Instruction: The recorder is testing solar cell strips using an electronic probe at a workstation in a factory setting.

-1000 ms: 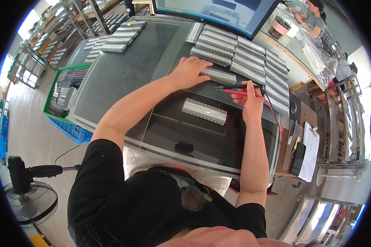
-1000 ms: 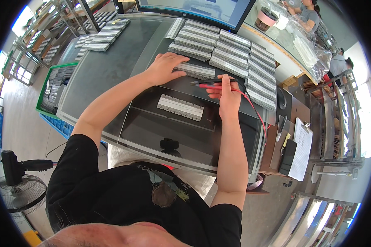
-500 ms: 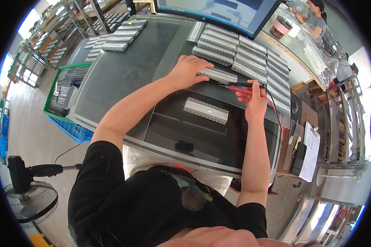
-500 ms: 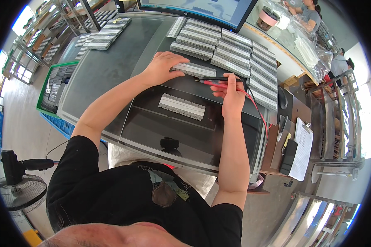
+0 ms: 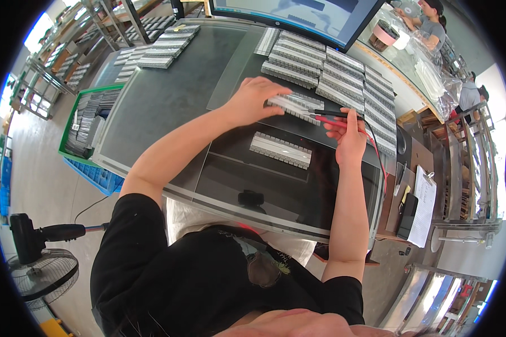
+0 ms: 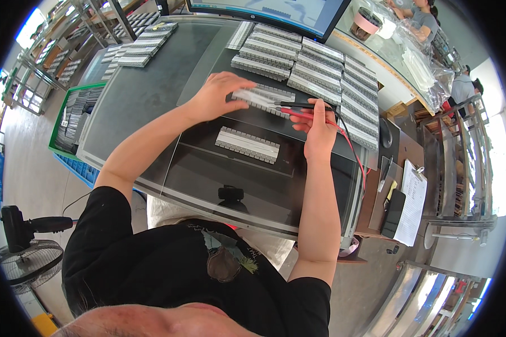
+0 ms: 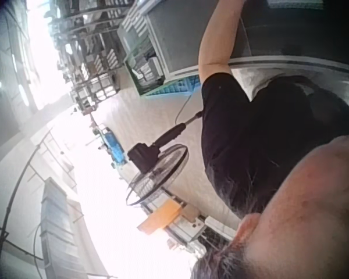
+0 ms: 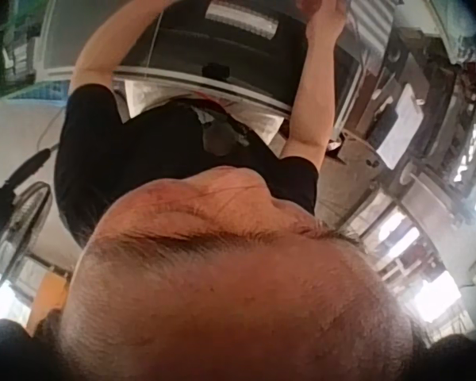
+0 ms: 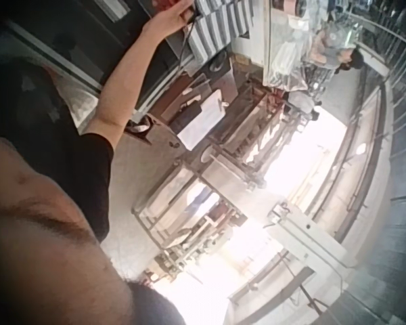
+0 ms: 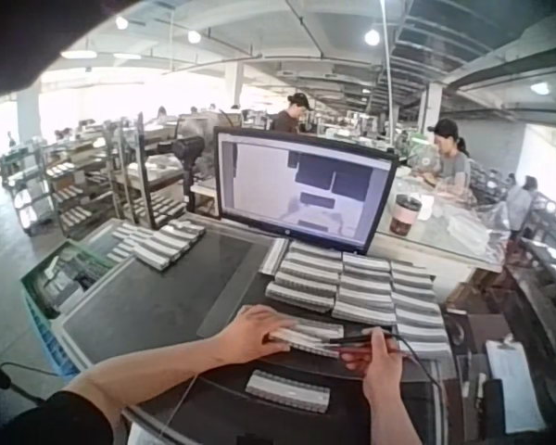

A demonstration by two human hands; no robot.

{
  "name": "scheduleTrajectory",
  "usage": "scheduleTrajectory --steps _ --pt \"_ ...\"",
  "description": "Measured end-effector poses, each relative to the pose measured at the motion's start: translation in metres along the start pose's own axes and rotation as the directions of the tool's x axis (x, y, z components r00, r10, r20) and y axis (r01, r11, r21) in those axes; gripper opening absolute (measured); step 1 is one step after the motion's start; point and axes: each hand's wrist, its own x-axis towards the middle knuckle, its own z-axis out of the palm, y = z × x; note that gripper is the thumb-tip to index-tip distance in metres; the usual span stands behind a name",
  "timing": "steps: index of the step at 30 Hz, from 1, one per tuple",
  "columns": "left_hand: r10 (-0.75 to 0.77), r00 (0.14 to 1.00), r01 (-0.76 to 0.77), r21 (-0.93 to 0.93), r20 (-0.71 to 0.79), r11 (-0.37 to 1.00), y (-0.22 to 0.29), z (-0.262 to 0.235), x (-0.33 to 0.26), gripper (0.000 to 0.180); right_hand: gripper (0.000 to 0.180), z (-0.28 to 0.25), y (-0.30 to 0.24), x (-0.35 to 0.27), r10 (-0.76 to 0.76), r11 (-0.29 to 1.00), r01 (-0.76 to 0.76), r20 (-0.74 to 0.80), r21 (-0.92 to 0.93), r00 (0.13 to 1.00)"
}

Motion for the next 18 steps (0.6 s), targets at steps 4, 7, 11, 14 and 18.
scheduleTrajectory --steps 4,7,11,14,18 --pt "-0.028 1.0 0.028 0.026 0.001 0.999 0.005 0.008 -0.023 0.042 0.034 0.0 -0.002 0.0 0.057 0.995 -0.051 0.064 -0.086 0.996" --pt "-0.064 0.997 0.062 0.03 0.042 0.998 0.006 0.008 -0.027 0.039 0.033 0.002 0.0 -0.003 0.085 0.985 -0.07 0.086 -0.16 0.993" --pt "-0.062 0.997 0.06 0.042 0.054 0.997 0.003 0.01 -0.03 0.039 0.033 0.003 0.001 0.0 0.079 0.983 -0.066 0.068 -0.174 0.995" --pt "-0.066 0.998 0.066 0.038 0.024 0.997 0.006 0.008 -0.029 0.039 0.034 0.002 0.003 0.0 0.071 0.987 -0.057 0.09 -0.151 0.993" --pt "-0.069 0.997 0.068 0.036 0.032 0.997 0.006 0.009 -0.029 0.039 0.034 0.001 0.003 0.0 0.078 0.986 -0.061 0.104 -0.153 0.992"
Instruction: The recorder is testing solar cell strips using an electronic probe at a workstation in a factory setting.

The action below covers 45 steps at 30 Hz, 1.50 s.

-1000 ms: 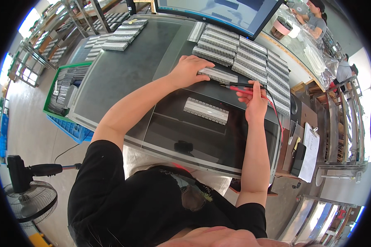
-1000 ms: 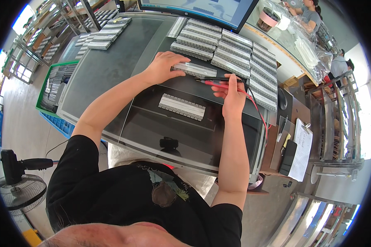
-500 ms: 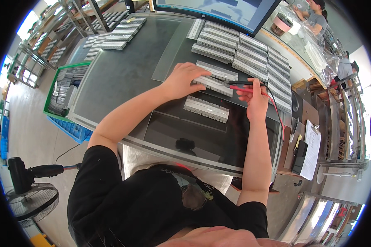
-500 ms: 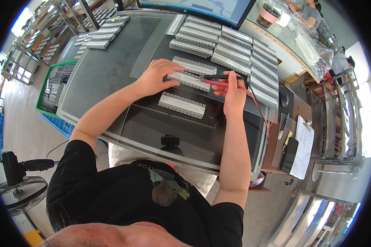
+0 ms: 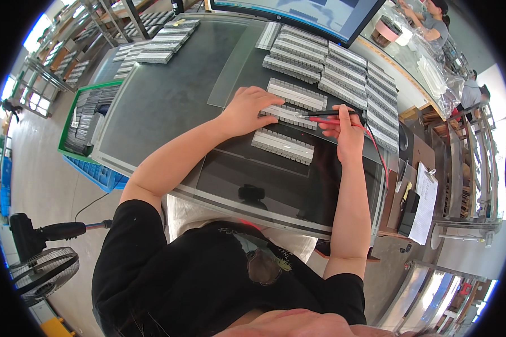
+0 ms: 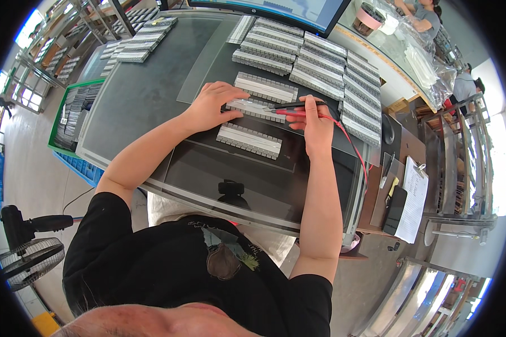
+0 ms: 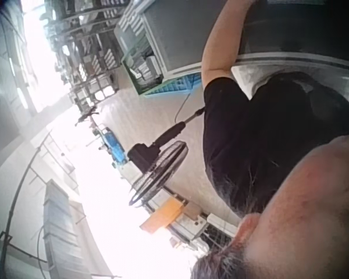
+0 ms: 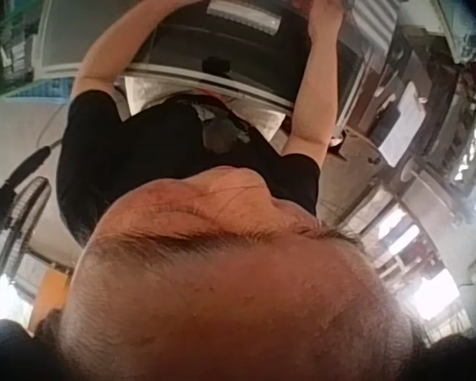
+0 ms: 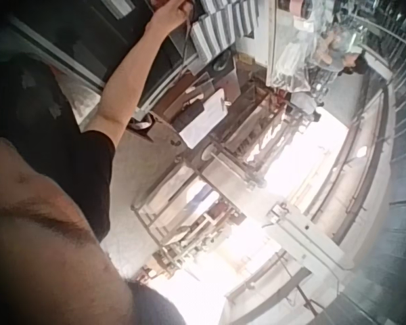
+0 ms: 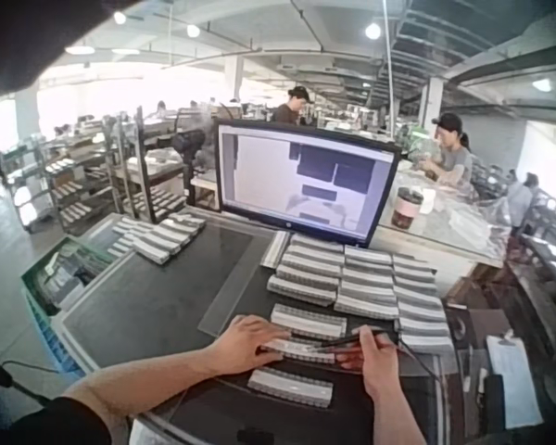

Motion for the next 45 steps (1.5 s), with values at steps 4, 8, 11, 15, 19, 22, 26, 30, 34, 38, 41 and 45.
scheduleTrajectory --steps 4,8,11,15,19,22,26,30,34,38,41,45 --pt "0.006 1.0 -0.006 0.004 0.007 1.0 -0.001 0.0 -0.001 0.039 0.034 0.003 0.002 -0.001 -0.013 1.0 0.013 0.016 0.011 1.0" --pt "0.019 1.0 -0.019 0.007 0.019 1.0 0.002 -0.002 -0.001 0.037 0.034 0.003 0.001 -0.002 -0.028 0.999 0.028 0.015 0.015 0.999" --pt "-0.088 0.989 0.101 -0.103 0.117 0.99 0.014 -0.017 -0.002 0.039 0.034 0.002 -0.001 -0.002 -0.039 0.996 0.041 -0.023 0.077 0.999" --pt "0.048 0.996 -0.039 -0.119 0.073 0.992 0.027 -0.019 -0.024 0.037 0.034 0.002 -0.002 -0.002 -0.045 0.992 0.048 -0.031 0.114 0.998" --pt "0.064 0.991 -0.057 -0.062 0.12 0.996 0.032 -0.013 -0.039 0.038 0.034 0.002 -0.003 -0.002 -0.032 0.991 0.035 -0.031 0.126 0.999" --pt "0.081 0.989 -0.075 -0.055 0.125 0.996 0.035 -0.017 -0.032 0.038 0.034 0.0 -0.002 -0.001 -0.044 0.989 0.048 -0.033 0.139 0.998" --pt "0.073 0.996 -0.073 0.008 0.043 0.997 0.025 -0.018 -0.004 0.039 0.034 -0.001 -0.002 0.0 -0.049 0.987 0.059 -0.069 0.15 0.996" --pt "0.054 0.996 -0.046 0.115 -0.065 0.992 -0.008 0.002 0.026 0.041 0.034 0.0 -0.003 -0.001 -0.055 0.985 0.068 -0.091 0.156 0.994" --pt "0.029 0.999 -0.026 0.154 -0.016 0.988 -0.024 0.008 0.042 0.042 0.033 0.0 -0.003 -0.002 -0.047 0.983 0.063 -0.097 0.174 0.994" --pt "0.059 0.998 -0.056 0.155 -0.019 0.986 -0.014 -0.005 0.037 0.042 0.032 0.0 -0.005 -0.002 -0.042 0.983 0.061 -0.112 0.173 0.993" --pt "0.099 0.995 -0.095 0.142 -0.023 0.985 -0.004 -0.003 0.02 0.04 0.032 -0.001 -0.004 -0.001 -0.034 0.986 0.052 -0.116 0.16 0.993" --pt "0.064 0.998 -0.065 0.083 0.022 0.994 0.003 0.003 0.003 0.039 0.033 0.001 -0.003 -0.001 -0.013 1.0 0.014 -0.046 0.017 0.999"
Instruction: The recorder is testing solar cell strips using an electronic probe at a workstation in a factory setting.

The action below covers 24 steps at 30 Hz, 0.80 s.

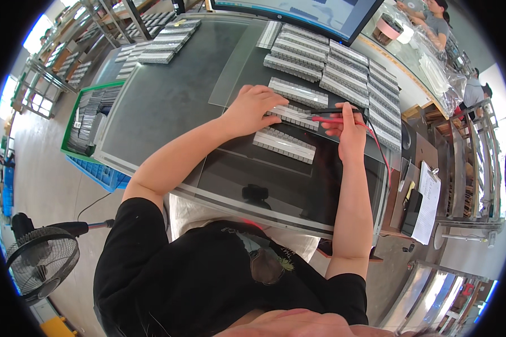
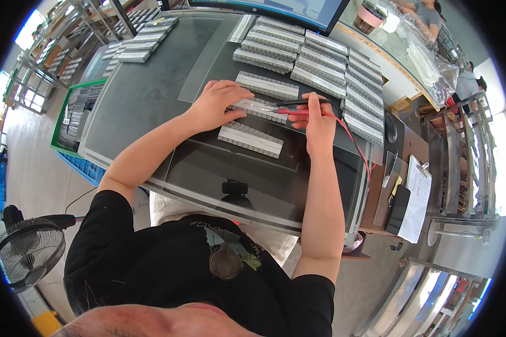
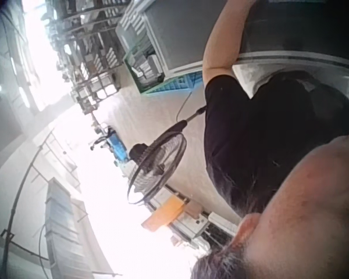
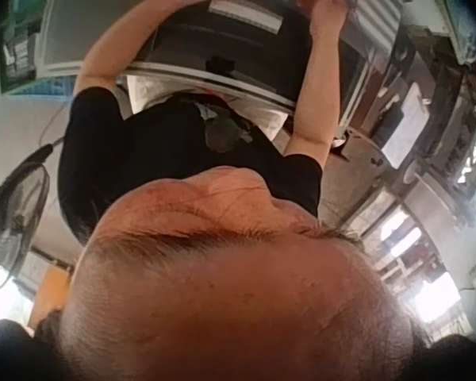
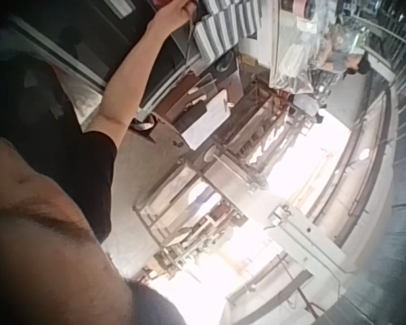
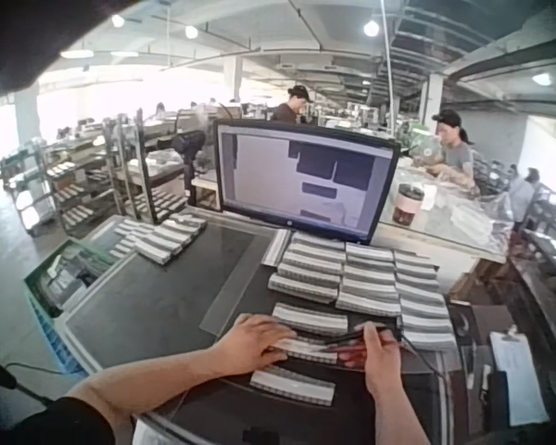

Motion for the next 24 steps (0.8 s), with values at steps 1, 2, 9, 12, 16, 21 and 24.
scheduleTrajectory --steps 1,2,9,12,16,21,24 --pt "-0.006 1.0 0.006 -0.004 0.001 1.0 0.001 0.0 -0.002 0.039 0.034 0.001 0.001 -0.001 -0.006 1.0 0.006 0.022 -0.024 1.0" --pt "-0.011 1.0 0.011 0.004 -0.001 1.0 0.002 -0.002 -0.001 0.039 0.034 0.002 0.001 -0.001 -0.004 1.0 0.004 0.024 -0.028 1.0" --pt "-0.01 1.0 0.01 -0.017 -0.015 1.0 0.0 -0.001 -0.003 0.038 0.033 0.003 0.003 0.0 0.001 1.0 0.0 0.047 -0.019 0.999" --pt "-0.021 1.0 0.02 -0.018 -0.009 1.0 0.001 -0.001 -0.003 0.038 0.033 0.003 0.004 0.0 -0.006 1.0 0.006 0.053 -0.009 0.999" --pt "-0.035 0.999 0.035 -0.036 0.0 0.999 0.003 -0.006 -0.003 0.038 0.033 0.001 0.004 0.001 0.019 0.997 -0.021 0.032 0.068 0.999" --pt "-0.075 0.985 0.103 -0.178 0.157 0.979 0.026 -0.026 -0.014 0.038 0.033 -0.001 0.002 0.0 -0.026 0.994 0.025 0.0 0.109 1.0" --pt "-0.005 0.993 0.022 -0.15 0.117 0.988 0.034 -0.024 -0.037 0.038 0.033 0.001 0.001 0.0 -0.023 0.992 0.021 0.012 0.128 1.0"
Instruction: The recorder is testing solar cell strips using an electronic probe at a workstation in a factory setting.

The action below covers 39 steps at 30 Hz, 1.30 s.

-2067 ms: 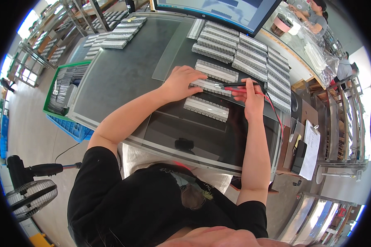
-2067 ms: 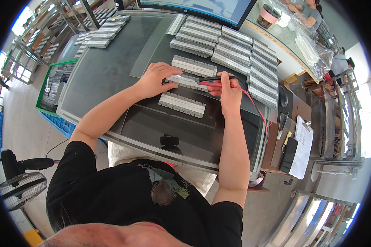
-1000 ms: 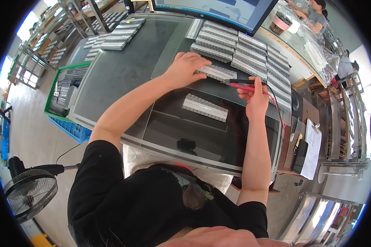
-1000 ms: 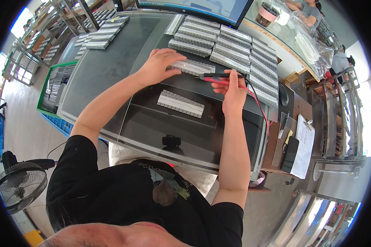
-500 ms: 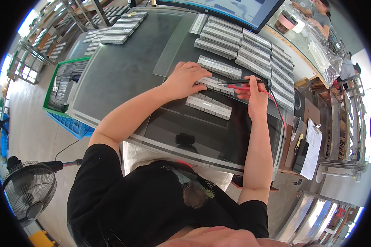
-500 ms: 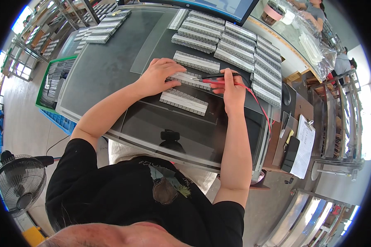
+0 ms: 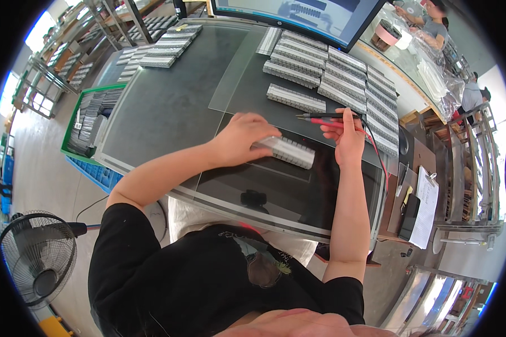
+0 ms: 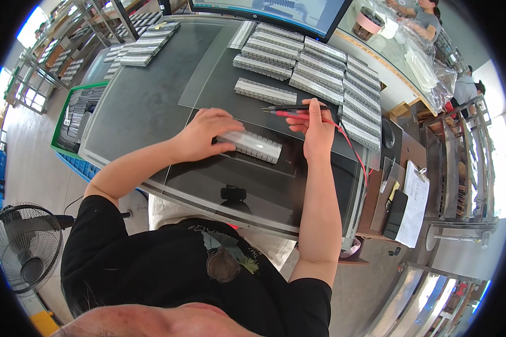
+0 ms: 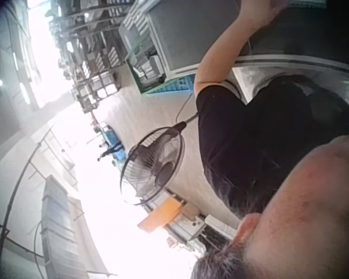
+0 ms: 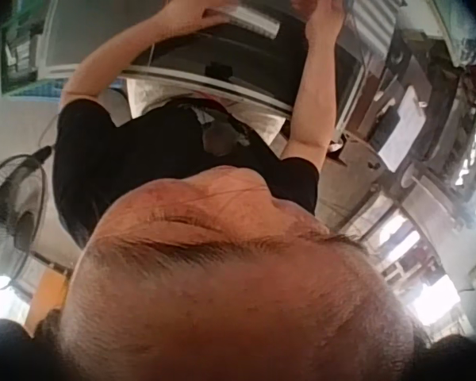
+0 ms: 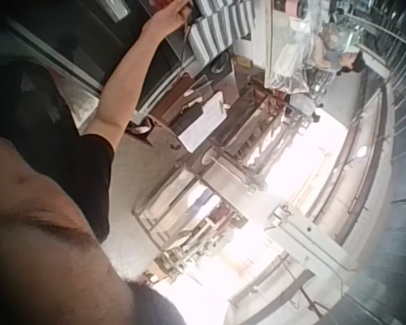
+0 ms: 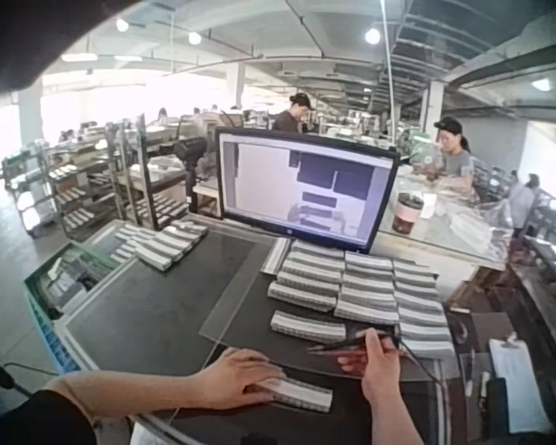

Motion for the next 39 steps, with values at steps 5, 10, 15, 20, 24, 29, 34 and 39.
scheduleTrajectory --steps 5,10,15,20,24,29,34,39 --pt "0.046 0.998 -0.044 0.065 -0.031 0.997 -0.003 0.005 -0.005 0.038 0.033 0.0 0.0 0.001 0.014 1.0 -0.014 -0.003 -0.017 1.0" --pt "0.008 0.991 0.004 0.093 -0.135 0.996 -0.014 -0.006 0.036 0.037 0.033 -0.001 0.0 0.0 0.02 0.999 -0.02 -0.01 -0.034 1.0" --pt "0.015 0.972 0.039 0.223 -0.233 0.974 -0.057 0.013 0.072 0.043 0.032 0.001 0.0 -0.001 0.029 0.998 -0.03 -0.016 -0.06 0.999" --pt "-0.055 0.992 0.073 0.155 -0.114 0.985 -0.066 0.012 0.08 0.043 0.032 0.0 0.0 -0.001 0.024 0.999 -0.024 -0.009 -0.041 1.0" --pt "0.03 0.987 -0.001 0.179 -0.159 0.984 -0.053 0.004 0.07 0.042 0.034 0.001 -0.001 -0.001 -0.017 1.0 0.016 -0.022 -0.025 1.0" --pt "0.02 0.983 0.007 0.145 -0.184 0.989 -0.04 0.004 0.044 0.041 0.033 -0.003 0.0 0.001 0.007 0.999 -0.007 -0.009 -0.044 1.0" --pt "0.019 0.979 -0.004 0.075 -0.204 0.997 -0.036 0.006 0.038 0.038 0.032 -0.003 -0.001 0.001 0.009 0.998 -0.011 -0.041 -0.054 0.999" --pt "0.084 0.966 -0.103 -0.067 -0.243 0.992 -0.033 -0.003 0.049 0.039 0.03 -0.006 -0.005 0.003 -0.06 0.99 0.078 -0.158 0.113 0.986"
